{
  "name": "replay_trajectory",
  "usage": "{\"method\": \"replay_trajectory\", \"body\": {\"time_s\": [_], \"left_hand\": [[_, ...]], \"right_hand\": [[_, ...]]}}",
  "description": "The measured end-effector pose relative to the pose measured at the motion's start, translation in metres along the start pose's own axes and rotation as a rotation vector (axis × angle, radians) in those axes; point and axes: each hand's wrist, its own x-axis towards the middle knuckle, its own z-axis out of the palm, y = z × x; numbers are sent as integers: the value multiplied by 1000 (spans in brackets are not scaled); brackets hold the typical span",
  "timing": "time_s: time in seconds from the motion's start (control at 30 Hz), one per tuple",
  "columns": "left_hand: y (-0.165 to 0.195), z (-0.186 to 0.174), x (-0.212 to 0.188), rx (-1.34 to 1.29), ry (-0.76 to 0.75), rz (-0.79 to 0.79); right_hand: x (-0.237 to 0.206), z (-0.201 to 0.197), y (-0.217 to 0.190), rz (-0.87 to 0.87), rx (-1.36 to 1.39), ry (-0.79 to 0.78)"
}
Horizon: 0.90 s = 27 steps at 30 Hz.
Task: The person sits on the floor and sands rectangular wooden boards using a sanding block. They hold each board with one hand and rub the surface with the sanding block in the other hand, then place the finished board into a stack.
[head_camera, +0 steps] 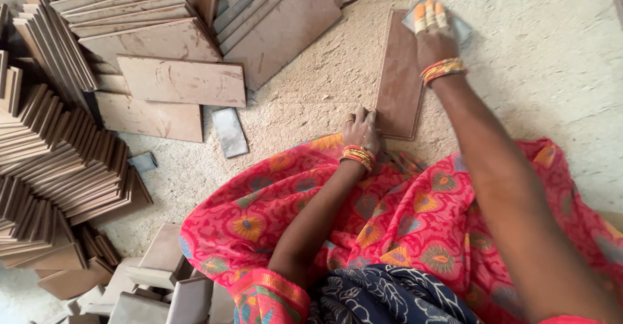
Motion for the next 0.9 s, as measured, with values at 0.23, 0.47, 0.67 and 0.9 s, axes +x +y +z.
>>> {"method": "replay_trajectory", "body": {"time_s": [0.23, 0.47, 0.67, 0.9], "left_hand": [[-13, -10, -39, -194, 29, -20], [-19, 1, -76, -366, 68, -265], [-21, 14, -90, -317, 49, -223], [-29, 9, -52, -336, -60, -114]], "right_hand": [[-100, -36, -77, -161, 263, 1], [-238, -59, -125, -205, 258, -139], [-262, -60, -128, -193, 261, -191], [-166, -48, -104, -194, 229, -140]]}}
